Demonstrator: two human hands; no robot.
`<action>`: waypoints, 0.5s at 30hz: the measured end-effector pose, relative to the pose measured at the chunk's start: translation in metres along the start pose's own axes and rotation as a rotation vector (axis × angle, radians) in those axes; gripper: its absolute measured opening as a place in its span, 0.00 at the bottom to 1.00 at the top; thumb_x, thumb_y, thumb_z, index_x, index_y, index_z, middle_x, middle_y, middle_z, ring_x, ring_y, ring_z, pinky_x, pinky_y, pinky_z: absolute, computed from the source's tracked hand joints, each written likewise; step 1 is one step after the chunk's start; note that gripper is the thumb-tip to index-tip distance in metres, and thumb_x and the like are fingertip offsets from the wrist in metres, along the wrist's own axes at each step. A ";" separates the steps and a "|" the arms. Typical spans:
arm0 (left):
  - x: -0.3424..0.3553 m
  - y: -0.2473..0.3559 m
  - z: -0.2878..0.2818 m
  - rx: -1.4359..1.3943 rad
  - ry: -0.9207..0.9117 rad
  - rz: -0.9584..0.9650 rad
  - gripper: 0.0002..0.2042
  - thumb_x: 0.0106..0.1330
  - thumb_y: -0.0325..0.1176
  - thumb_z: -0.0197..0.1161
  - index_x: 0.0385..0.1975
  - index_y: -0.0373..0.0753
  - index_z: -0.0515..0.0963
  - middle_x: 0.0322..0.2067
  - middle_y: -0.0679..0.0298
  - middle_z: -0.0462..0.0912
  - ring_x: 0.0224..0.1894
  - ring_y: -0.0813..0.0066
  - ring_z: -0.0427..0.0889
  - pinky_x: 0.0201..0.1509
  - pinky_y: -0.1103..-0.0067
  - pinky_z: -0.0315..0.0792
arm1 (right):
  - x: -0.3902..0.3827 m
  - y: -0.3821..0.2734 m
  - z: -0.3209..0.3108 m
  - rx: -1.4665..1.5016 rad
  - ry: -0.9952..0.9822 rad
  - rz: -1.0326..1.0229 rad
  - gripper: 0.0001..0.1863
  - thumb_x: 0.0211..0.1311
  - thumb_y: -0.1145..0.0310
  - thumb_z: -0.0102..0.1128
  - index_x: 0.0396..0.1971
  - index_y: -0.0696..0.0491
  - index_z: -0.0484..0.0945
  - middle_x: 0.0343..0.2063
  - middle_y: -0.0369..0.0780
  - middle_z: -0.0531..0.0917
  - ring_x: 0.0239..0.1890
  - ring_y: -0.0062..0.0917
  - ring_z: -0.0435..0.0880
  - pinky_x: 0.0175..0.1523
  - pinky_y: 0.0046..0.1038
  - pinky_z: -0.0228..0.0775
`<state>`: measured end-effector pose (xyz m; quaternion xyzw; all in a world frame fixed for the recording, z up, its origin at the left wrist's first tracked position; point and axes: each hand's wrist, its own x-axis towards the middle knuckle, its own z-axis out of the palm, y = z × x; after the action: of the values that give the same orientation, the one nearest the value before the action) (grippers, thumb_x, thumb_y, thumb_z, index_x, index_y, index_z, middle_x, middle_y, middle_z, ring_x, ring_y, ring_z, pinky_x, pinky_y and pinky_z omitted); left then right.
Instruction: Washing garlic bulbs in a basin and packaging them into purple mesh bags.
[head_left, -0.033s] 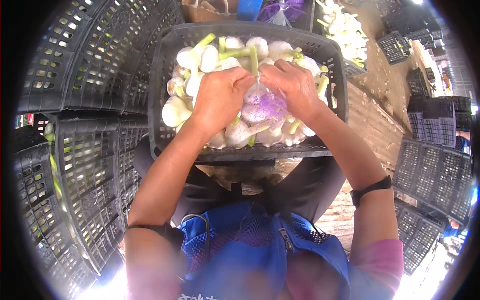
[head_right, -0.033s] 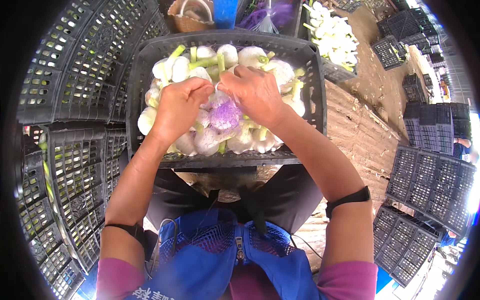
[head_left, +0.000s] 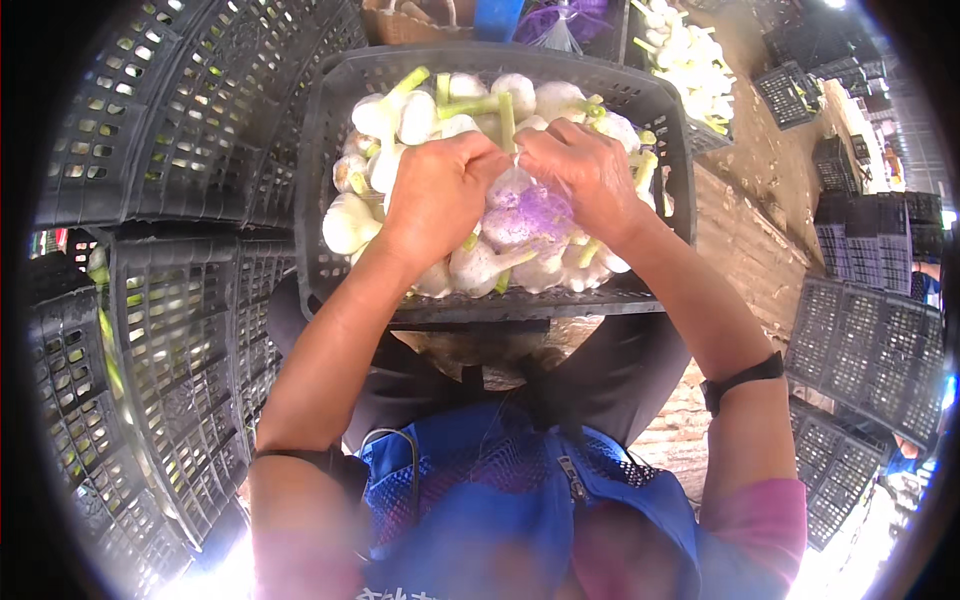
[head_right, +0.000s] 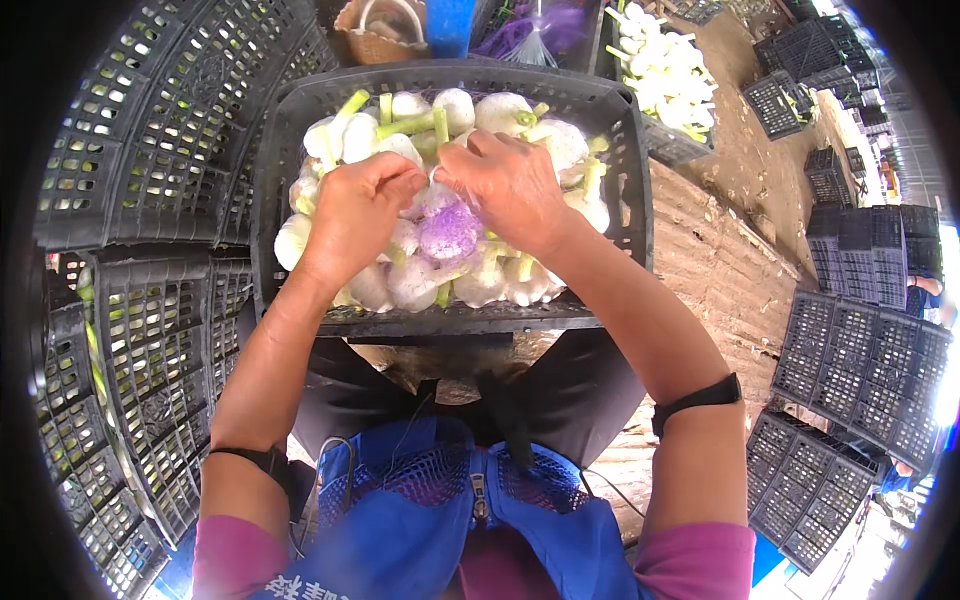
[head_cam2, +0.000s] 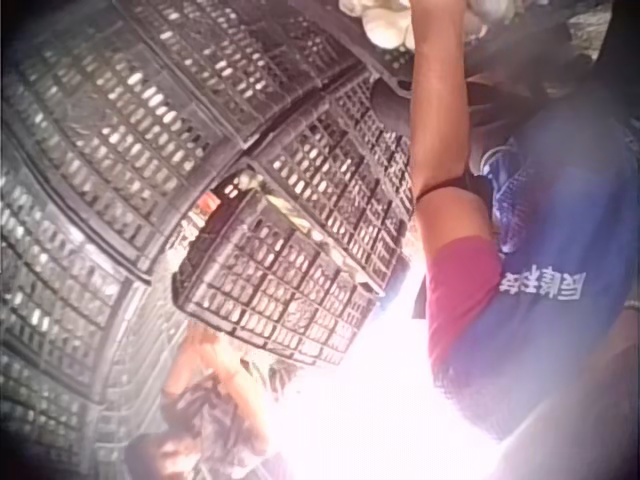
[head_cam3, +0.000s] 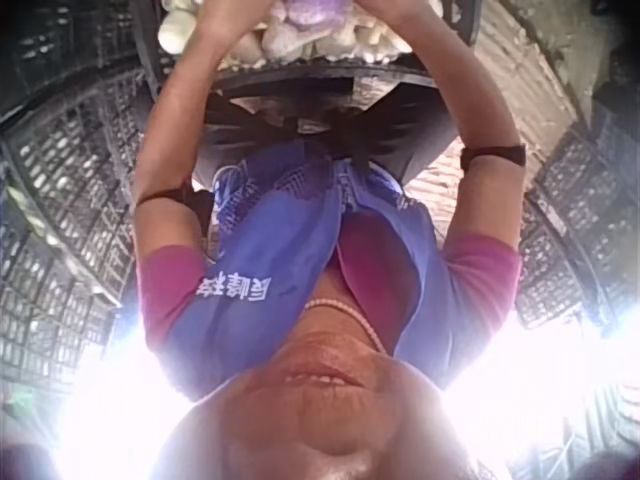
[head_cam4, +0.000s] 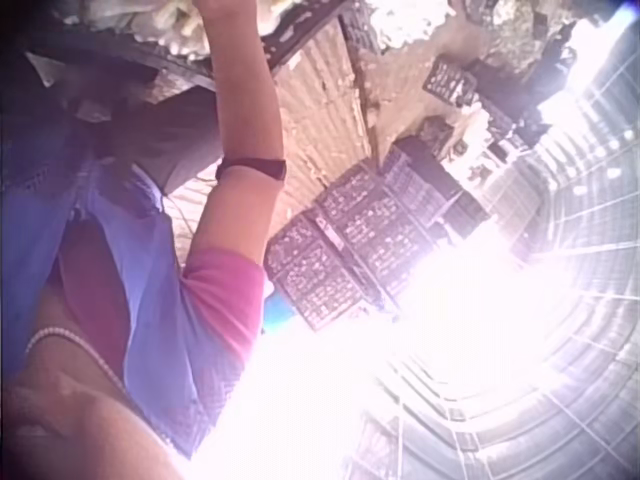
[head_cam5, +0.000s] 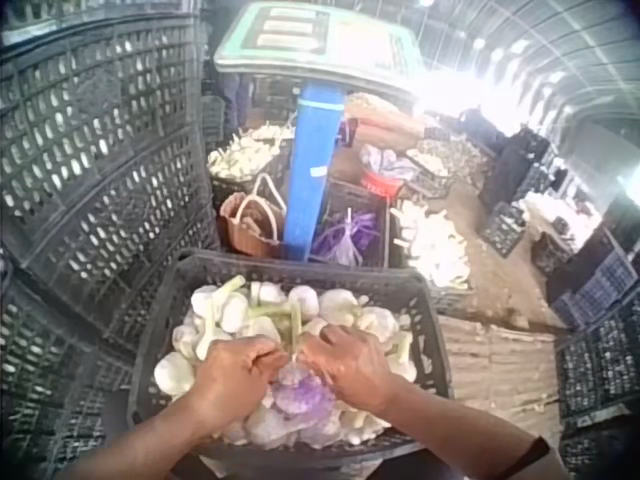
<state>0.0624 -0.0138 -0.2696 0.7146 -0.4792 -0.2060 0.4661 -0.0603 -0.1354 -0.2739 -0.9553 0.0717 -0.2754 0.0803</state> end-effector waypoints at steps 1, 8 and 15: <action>0.002 0.004 -0.002 0.032 -0.077 -0.099 0.05 0.53 0.30 0.55 0.26 0.35 0.74 0.21 0.55 0.75 0.26 0.60 0.75 0.29 0.72 0.68 | 0.000 0.001 -0.001 0.002 -0.017 -0.004 0.09 0.43 0.65 0.59 0.25 0.51 0.72 0.20 0.39 0.74 0.19 0.31 0.74 0.19 0.28 0.64; -0.026 -0.003 -0.029 0.662 0.005 0.091 0.06 0.52 0.30 0.54 0.18 0.36 0.68 0.20 0.58 0.73 0.23 0.58 0.73 0.25 0.71 0.66 | -0.014 0.011 -0.008 0.377 -0.021 0.198 0.05 0.45 0.75 0.57 0.25 0.56 0.74 0.36 0.42 0.77 0.31 0.32 0.77 0.32 0.27 0.69; -0.050 -0.025 -0.025 0.716 0.014 0.141 0.03 0.45 0.26 0.54 0.16 0.38 0.68 0.19 0.61 0.73 0.24 0.65 0.75 0.23 0.72 0.68 | -0.034 0.003 -0.016 0.346 -0.019 0.195 0.07 0.44 0.81 0.54 0.27 0.59 0.75 0.40 0.41 0.76 0.37 0.34 0.76 0.39 0.28 0.67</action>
<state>0.0706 0.0447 -0.2869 0.7991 -0.5658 0.0121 0.2028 -0.0976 -0.1340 -0.2786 -0.9183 0.1148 -0.2653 0.2704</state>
